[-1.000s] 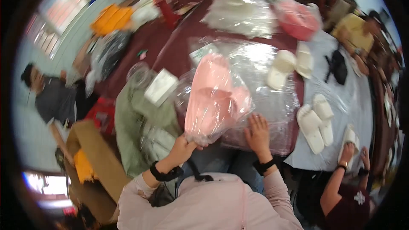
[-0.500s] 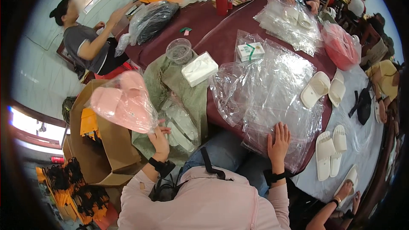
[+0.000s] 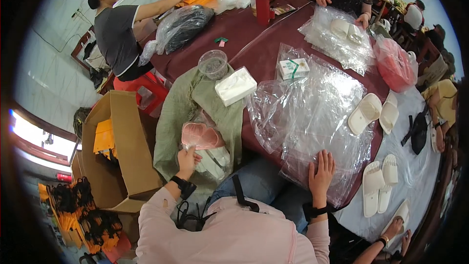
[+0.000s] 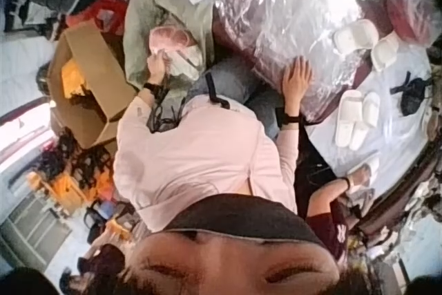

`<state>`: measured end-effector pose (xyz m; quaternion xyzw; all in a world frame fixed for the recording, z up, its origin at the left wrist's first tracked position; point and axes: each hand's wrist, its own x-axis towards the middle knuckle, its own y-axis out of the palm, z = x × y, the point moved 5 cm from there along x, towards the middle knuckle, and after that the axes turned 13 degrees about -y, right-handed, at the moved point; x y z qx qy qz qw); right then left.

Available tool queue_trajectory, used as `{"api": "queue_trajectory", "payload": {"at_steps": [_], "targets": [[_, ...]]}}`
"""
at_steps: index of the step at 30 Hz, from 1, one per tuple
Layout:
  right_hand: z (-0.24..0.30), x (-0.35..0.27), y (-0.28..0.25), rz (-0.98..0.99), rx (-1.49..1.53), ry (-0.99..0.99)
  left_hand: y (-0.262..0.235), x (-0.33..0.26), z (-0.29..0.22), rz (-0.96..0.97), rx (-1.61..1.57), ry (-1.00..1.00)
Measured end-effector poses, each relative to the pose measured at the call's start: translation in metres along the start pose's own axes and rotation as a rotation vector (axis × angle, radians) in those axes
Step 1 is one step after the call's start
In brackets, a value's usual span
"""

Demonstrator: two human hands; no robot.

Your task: The recorder organizes white slipper components and places them into large plastic bags for packaging.

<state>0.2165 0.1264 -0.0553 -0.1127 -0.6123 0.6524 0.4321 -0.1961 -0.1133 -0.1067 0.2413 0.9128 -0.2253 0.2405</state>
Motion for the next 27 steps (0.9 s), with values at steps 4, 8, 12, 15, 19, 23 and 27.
{"api": "queue_trajectory", "payload": {"at_steps": [4,8,12,15,19,23,27], "targets": [[0.000,0.001,0.003,0.011,0.003,0.013,-0.007,0.047,-0.010,0.238,-0.048,-0.070],[0.002,0.003,-0.001,-0.016,0.011,0.007,-0.018,0.089,0.006,0.288,0.007,-0.244],[-0.006,-0.001,-0.001,-0.005,-0.020,0.043,0.008,0.094,-0.002,0.114,-0.005,-0.286],[-0.007,-0.002,-0.001,-0.009,-0.023,0.049,0.016,0.105,-0.010,0.120,-0.140,-0.138],[-0.012,-0.012,-0.006,-0.009,-0.036,0.078,0.044,0.128,-0.009,0.219,-0.135,0.033],[-0.003,-0.005,0.004,0.002,0.011,0.027,-0.025,0.214,0.077,-0.160,0.443,-0.187],[-0.006,-0.011,-0.003,-0.011,-0.009,0.058,0.006,0.226,0.063,-0.044,0.463,-0.391]]}}
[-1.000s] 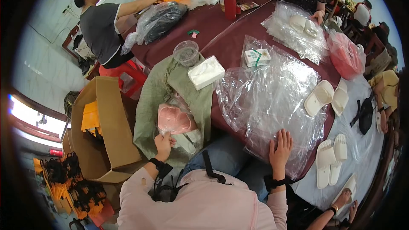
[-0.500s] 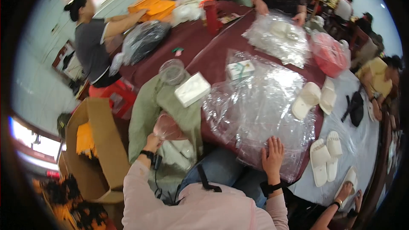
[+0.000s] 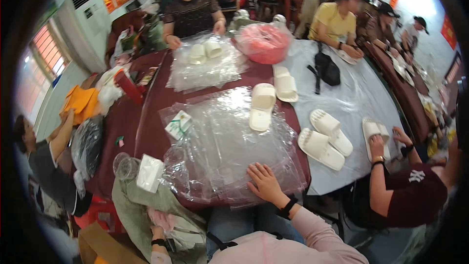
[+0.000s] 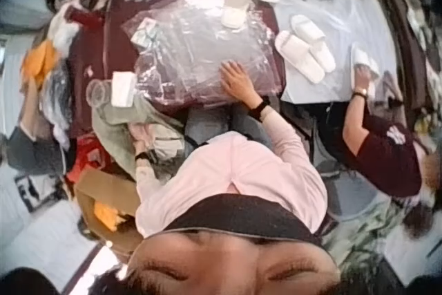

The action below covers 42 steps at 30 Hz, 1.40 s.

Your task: The recorder organizes white slipper components and places them into large plastic bags for packaging.

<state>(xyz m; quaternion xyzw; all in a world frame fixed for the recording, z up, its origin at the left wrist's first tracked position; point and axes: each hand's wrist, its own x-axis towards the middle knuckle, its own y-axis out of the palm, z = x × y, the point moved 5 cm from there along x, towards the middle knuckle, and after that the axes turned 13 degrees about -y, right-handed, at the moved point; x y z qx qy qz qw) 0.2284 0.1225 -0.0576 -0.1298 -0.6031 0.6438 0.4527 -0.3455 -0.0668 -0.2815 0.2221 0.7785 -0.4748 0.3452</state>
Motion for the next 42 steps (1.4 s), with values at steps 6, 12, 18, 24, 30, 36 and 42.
{"api": "queue_trajectory", "payload": {"at_steps": [6,12,18,24,30,36,42], "targets": [[0.005,0.008,0.009,-0.042,0.030,-0.022,0.065,-0.037,-0.017,0.254,0.645,0.545],[0.001,0.000,0.005,-0.065,0.016,-0.005,0.157,-0.288,-0.047,0.511,1.153,1.056],[0.001,-0.001,0.004,-0.086,-0.002,0.001,0.175,-0.466,-0.087,0.915,0.768,1.377],[-0.008,-0.007,0.000,-0.065,-0.073,0.051,0.211,-0.510,-0.121,0.203,0.576,2.128],[0.001,-0.005,0.016,-0.221,-0.100,-0.001,0.232,-0.450,-0.096,-0.095,0.792,1.990],[-0.002,-0.013,0.016,-0.194,-0.094,0.062,0.244,-0.454,-0.090,-0.086,0.926,1.952],[-0.001,-0.009,0.016,-0.241,-0.090,0.054,0.243,-0.456,-0.089,-0.036,0.999,1.880]]}}
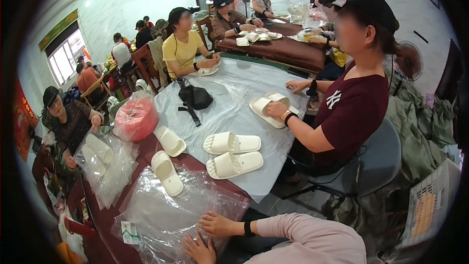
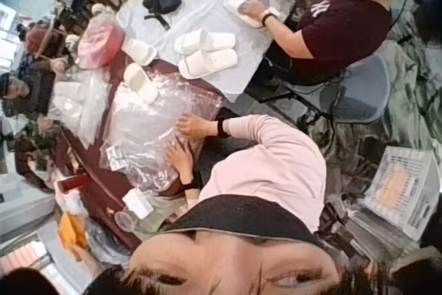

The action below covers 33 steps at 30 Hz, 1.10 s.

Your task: The recorder organizes white slipper components and places them into large plastic bags for packaging.

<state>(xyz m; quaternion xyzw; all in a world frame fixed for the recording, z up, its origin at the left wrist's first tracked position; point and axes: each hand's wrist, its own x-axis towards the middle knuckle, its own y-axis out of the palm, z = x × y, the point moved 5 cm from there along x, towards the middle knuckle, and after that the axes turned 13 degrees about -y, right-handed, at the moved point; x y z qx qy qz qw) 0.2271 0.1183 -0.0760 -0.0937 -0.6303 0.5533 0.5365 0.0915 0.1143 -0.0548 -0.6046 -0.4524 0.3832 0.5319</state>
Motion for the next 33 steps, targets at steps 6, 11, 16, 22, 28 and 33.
{"api": "queue_trajectory", "payload": {"at_steps": [6,11,16,22,28,33], "targets": [[0.001,0.000,0.000,-0.003,-0.026,0.011,0.001,-0.001,0.000,-0.002,-0.011,0.007],[0.000,0.001,-0.010,-0.106,-0.024,-0.020,0.005,0.001,0.002,-0.050,-0.032,0.051],[-0.004,0.001,-0.010,-0.009,0.030,-0.011,0.012,0.003,0.005,-0.020,0.066,0.049],[-0.017,0.000,-0.039,0.213,0.155,0.062,0.000,0.005,0.001,0.046,0.028,0.132],[-0.018,-0.005,-0.031,0.236,0.099,0.018,-0.012,0.011,-0.001,0.103,-0.202,0.132],[-0.021,-0.021,-0.023,0.259,-0.004,-0.034,-0.024,0.006,0.008,0.033,-0.296,-0.050]]}}
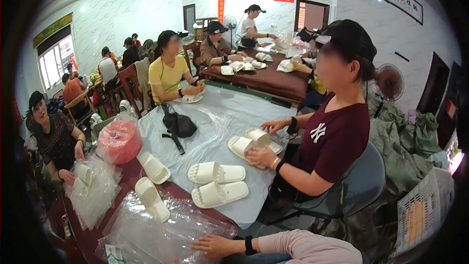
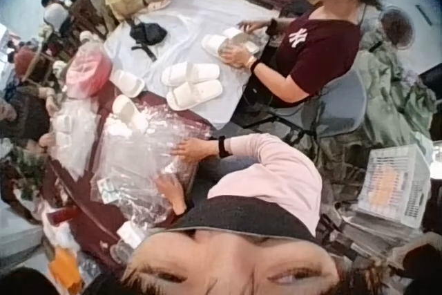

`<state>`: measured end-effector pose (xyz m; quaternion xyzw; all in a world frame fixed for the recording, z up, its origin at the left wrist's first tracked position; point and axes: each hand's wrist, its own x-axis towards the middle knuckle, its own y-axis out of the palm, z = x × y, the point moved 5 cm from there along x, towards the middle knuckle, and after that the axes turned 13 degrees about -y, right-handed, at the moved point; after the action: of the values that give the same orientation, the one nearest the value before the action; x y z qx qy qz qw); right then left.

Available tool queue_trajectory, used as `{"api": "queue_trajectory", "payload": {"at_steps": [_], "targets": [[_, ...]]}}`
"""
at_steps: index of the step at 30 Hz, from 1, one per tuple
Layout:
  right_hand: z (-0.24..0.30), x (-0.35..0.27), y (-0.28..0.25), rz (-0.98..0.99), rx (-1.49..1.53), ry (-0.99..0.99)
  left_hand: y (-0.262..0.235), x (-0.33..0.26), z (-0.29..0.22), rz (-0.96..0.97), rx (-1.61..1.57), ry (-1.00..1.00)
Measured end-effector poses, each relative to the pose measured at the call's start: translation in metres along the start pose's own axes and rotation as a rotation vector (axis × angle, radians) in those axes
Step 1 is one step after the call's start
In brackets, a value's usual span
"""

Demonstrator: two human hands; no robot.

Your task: The recorder organizes white slipper components and places them into large plastic bags for packaging.

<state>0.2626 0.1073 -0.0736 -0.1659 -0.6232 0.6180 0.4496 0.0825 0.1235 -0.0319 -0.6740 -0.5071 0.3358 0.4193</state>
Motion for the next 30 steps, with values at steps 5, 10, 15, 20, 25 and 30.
{"api": "queue_trajectory", "payload": {"at_steps": [5,10,15,20,25,30], "targets": [[-0.003,-0.017,0.004,-0.011,-0.146,-0.202,-0.011,-0.005,-0.002,-0.050,0.259,-0.129],[-0.011,-0.005,-0.010,0.001,0.219,0.005,0.019,-0.002,0.033,-0.148,0.466,-0.312],[-0.014,-0.009,-0.010,-0.030,0.202,-0.022,0.046,0.002,0.044,-0.331,0.502,-0.057],[-0.011,-0.008,-0.007,-0.033,0.201,-0.018,-0.006,0.004,0.007,-0.054,0.247,-0.214],[-0.015,-0.009,-0.008,-0.090,0.183,-0.031,0.005,0.006,0.013,-0.109,0.294,-0.165],[-0.013,-0.003,-0.019,-0.105,0.210,-0.028,-0.007,0.011,0.008,-0.136,0.313,-0.154]]}}
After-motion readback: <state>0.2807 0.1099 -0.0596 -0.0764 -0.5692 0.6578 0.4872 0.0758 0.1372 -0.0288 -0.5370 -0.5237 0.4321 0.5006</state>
